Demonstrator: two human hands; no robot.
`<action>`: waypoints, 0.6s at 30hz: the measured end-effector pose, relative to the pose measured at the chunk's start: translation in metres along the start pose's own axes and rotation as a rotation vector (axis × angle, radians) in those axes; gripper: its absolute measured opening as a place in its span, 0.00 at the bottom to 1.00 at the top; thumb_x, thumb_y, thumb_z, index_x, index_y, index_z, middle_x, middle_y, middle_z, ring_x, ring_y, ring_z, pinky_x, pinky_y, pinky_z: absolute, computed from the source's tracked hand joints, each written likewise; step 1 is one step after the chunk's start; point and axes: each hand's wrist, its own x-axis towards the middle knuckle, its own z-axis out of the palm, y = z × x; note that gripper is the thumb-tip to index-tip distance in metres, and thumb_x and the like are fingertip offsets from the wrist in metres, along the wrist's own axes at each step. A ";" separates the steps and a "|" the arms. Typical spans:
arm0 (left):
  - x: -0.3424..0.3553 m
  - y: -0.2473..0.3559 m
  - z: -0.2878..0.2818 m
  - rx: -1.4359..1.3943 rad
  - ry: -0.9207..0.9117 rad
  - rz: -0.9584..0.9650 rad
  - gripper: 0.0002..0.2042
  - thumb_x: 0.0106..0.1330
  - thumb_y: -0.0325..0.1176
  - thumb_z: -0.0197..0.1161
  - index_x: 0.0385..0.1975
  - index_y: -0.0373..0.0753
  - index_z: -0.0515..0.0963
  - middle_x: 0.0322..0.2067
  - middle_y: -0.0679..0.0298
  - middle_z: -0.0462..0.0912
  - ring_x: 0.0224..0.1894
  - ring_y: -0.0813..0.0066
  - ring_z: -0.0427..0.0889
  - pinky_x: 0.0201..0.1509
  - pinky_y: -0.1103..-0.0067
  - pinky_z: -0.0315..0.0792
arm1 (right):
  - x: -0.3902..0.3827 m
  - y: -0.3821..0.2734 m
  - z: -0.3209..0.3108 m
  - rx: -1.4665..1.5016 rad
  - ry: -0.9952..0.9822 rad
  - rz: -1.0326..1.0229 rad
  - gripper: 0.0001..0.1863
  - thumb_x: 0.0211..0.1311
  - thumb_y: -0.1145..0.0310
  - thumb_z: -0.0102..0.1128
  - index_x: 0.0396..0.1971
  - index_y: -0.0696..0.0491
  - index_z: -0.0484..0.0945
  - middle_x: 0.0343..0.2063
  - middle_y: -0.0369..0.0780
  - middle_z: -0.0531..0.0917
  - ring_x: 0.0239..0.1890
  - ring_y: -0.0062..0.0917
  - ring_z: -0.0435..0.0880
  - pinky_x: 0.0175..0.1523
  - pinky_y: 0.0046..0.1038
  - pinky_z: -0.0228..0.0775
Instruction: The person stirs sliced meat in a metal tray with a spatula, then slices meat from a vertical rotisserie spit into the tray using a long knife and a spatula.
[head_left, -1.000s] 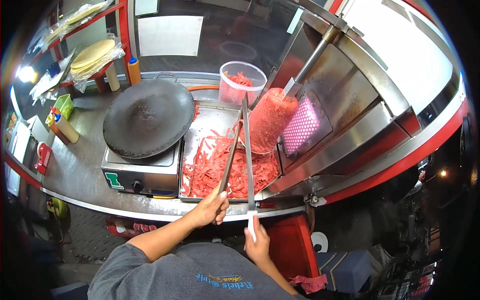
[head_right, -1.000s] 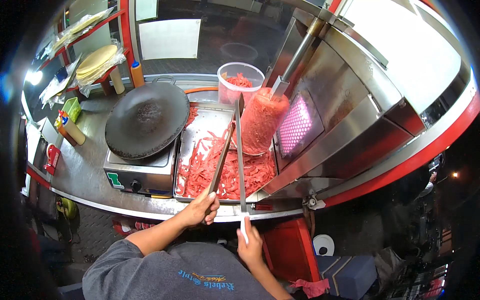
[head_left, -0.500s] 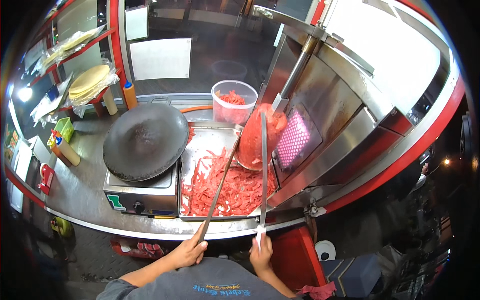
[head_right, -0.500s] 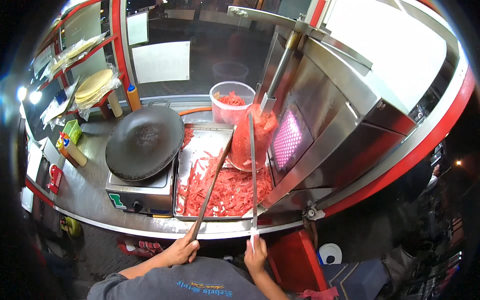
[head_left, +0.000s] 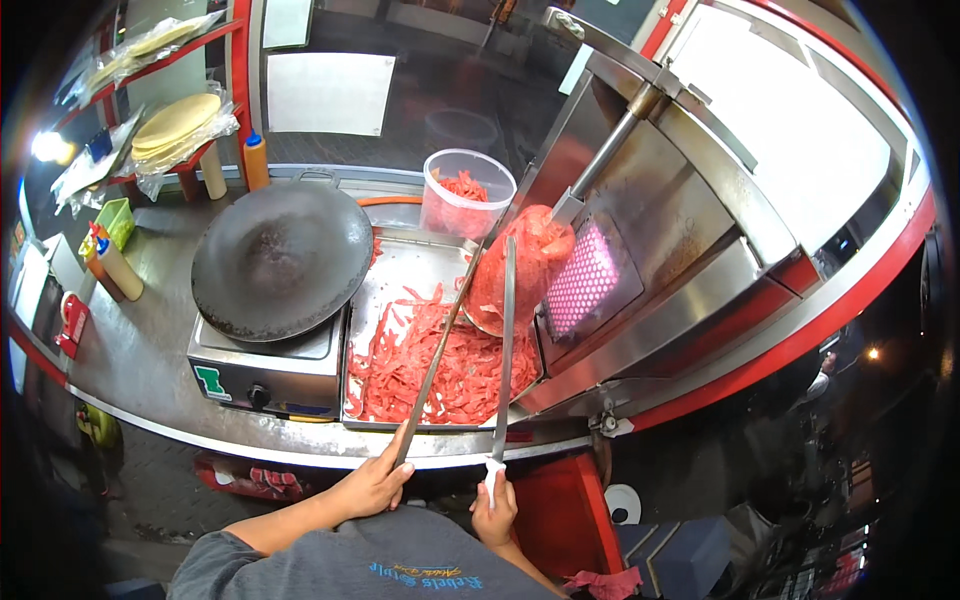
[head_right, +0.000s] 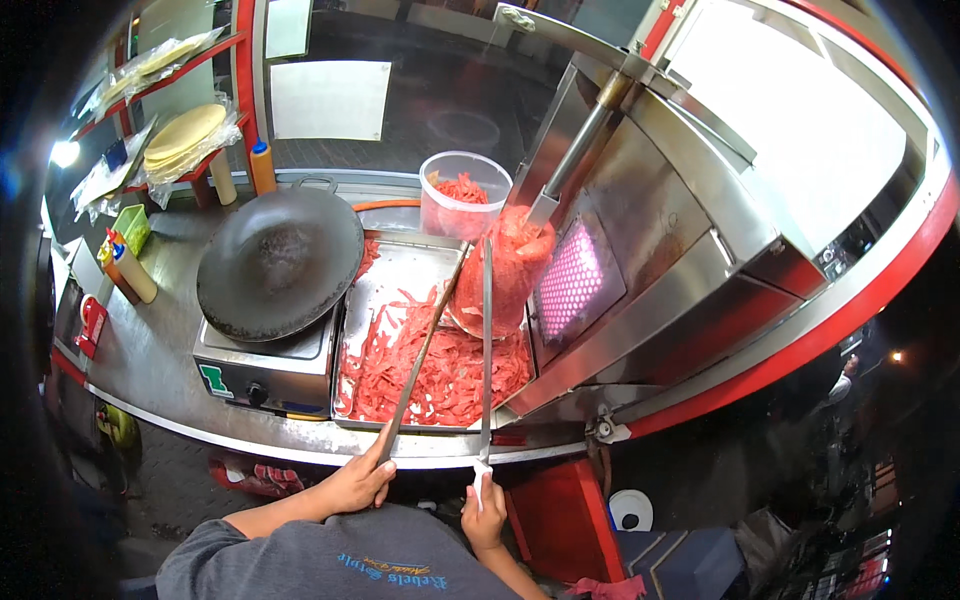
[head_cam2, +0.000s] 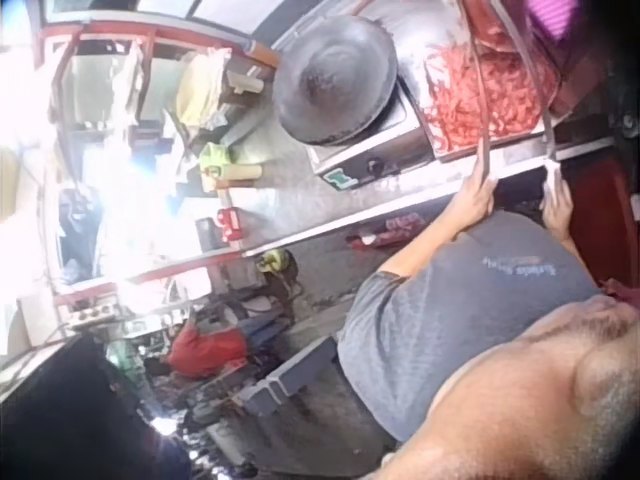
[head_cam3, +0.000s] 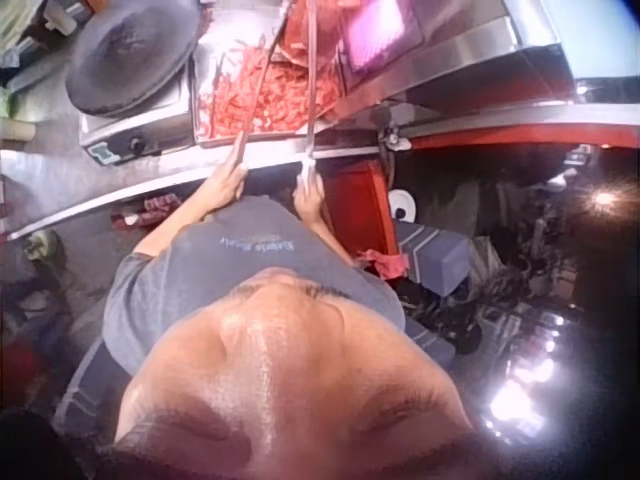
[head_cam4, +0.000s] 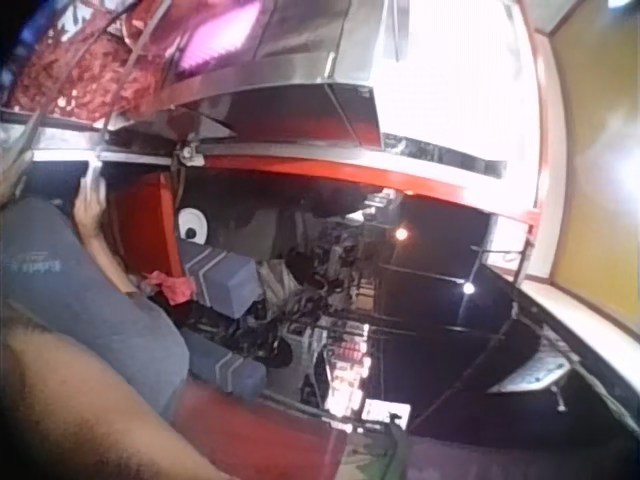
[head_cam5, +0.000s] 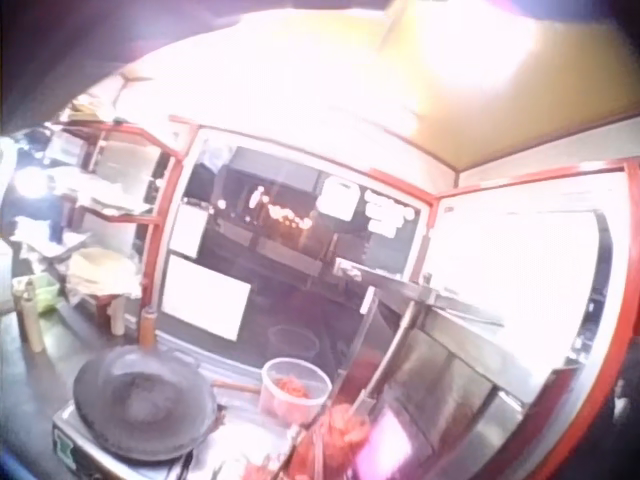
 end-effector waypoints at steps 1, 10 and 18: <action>-0.001 -0.002 0.000 0.038 -0.010 -0.031 0.37 0.87 0.38 0.44 0.84 0.46 0.27 0.29 0.62 0.74 0.23 0.74 0.77 0.31 0.74 0.76 | 0.011 -0.016 0.000 -0.020 0.013 -0.031 0.33 0.69 0.80 0.67 0.74 0.55 0.72 0.42 0.53 0.84 0.40 0.44 0.85 0.46 0.39 0.80; 0.019 0.001 0.003 -0.001 0.082 0.056 0.36 0.87 0.38 0.44 0.85 0.48 0.30 0.27 0.62 0.73 0.21 0.73 0.76 0.28 0.73 0.76 | 0.038 -0.043 -0.007 -0.173 -0.066 -0.118 0.30 0.72 0.79 0.63 0.72 0.61 0.70 0.45 0.58 0.83 0.40 0.51 0.84 0.46 0.43 0.78; 0.039 -0.014 0.012 -0.047 0.109 0.079 0.38 0.87 0.43 0.47 0.85 0.50 0.29 0.19 0.61 0.77 0.19 0.71 0.78 0.26 0.72 0.76 | 0.108 -0.064 0.001 -0.163 -0.110 -0.110 0.27 0.73 0.77 0.63 0.70 0.61 0.74 0.43 0.54 0.83 0.42 0.49 0.84 0.49 0.43 0.78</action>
